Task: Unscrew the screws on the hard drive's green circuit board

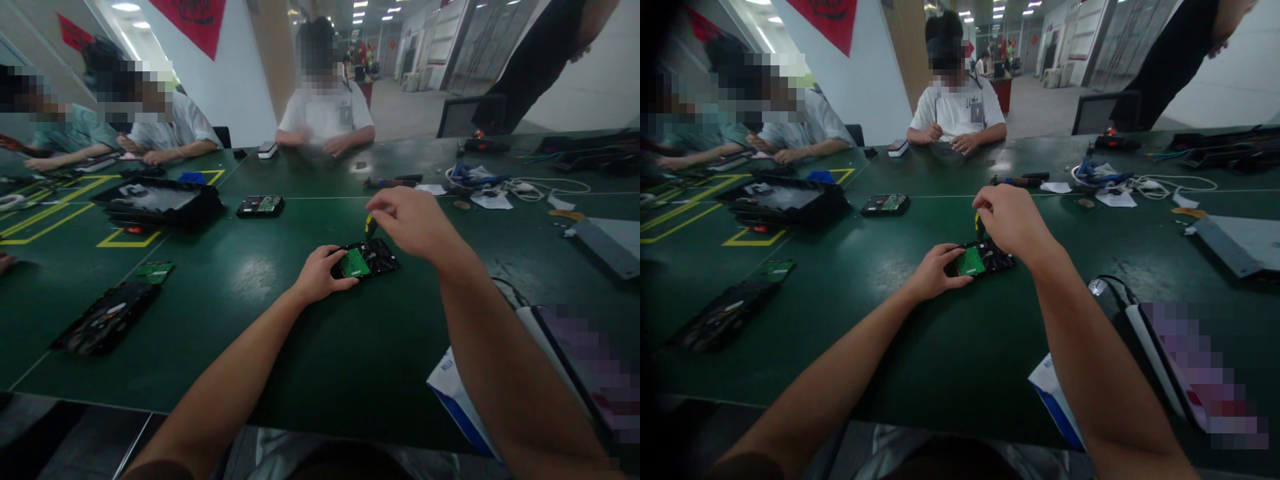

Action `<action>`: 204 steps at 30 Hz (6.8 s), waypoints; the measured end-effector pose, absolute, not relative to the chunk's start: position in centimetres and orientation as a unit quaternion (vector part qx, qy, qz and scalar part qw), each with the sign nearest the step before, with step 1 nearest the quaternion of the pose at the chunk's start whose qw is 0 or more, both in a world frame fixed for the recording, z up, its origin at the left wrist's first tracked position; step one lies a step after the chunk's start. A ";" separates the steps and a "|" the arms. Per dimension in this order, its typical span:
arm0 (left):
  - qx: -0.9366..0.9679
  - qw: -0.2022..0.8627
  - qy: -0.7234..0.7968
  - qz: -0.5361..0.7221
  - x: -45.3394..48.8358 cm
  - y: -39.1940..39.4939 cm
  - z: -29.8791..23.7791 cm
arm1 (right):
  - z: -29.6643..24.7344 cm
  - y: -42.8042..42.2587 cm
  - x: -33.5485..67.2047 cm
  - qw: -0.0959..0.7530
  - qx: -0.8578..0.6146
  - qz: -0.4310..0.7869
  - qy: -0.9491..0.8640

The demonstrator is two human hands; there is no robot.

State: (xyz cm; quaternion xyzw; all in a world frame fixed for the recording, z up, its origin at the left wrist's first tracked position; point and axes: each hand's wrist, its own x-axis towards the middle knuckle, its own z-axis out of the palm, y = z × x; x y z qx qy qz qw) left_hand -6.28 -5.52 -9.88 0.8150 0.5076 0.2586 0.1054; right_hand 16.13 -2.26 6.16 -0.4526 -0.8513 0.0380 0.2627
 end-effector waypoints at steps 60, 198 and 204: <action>0.805 0.110 0.518 0.267 -6.0 -5.2 -10.4 | 6.0 -2.6 15.7 0.258 -0.475 0.075 -0.838; 0.802 0.121 0.516 0.276 -5.9 -5.5 -10.1 | 5.8 -2.4 16.3 0.247 -0.424 0.185 -0.851; 0.805 0.118 0.513 0.274 -5.9 -5.4 -10.2 | 5.9 -2.4 16.2 0.263 -0.469 0.095 -0.838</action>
